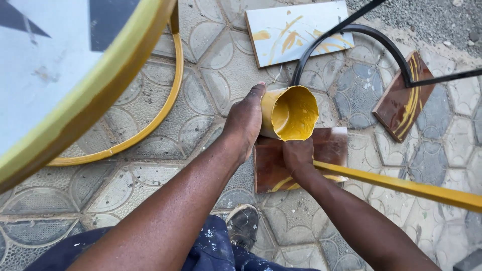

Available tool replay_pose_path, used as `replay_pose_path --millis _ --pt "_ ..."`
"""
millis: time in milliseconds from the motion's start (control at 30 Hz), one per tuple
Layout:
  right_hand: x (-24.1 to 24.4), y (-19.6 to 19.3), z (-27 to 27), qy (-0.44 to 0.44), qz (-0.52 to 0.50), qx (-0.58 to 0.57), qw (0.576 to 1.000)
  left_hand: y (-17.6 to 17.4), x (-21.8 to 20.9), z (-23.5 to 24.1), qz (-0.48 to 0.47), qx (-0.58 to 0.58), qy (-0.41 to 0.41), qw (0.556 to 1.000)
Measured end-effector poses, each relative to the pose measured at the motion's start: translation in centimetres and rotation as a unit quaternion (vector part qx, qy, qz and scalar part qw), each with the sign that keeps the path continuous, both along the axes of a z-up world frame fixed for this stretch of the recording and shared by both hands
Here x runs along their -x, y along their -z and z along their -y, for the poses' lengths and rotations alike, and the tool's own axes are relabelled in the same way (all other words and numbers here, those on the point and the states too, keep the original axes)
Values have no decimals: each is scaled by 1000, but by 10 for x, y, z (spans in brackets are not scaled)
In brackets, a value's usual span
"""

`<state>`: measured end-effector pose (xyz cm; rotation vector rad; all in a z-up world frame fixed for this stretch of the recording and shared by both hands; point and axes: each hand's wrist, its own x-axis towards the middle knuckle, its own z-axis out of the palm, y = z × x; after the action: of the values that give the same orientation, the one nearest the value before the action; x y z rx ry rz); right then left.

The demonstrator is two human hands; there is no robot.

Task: The person sits on a tiled floor and uses a yellow paint can and a cloth to apply yellow paint to the metal legs and edges of round tables. The person repeatedly dips the cloth into the can and wipes the paint onto the furniture.

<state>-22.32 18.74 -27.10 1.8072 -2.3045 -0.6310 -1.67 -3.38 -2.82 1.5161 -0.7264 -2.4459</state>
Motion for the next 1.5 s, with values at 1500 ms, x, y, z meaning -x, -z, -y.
replay_pose_path --millis 1500 --pt "-144 -301 10 408 465 439 652 -21 -21 -37 -49 16 65 997"
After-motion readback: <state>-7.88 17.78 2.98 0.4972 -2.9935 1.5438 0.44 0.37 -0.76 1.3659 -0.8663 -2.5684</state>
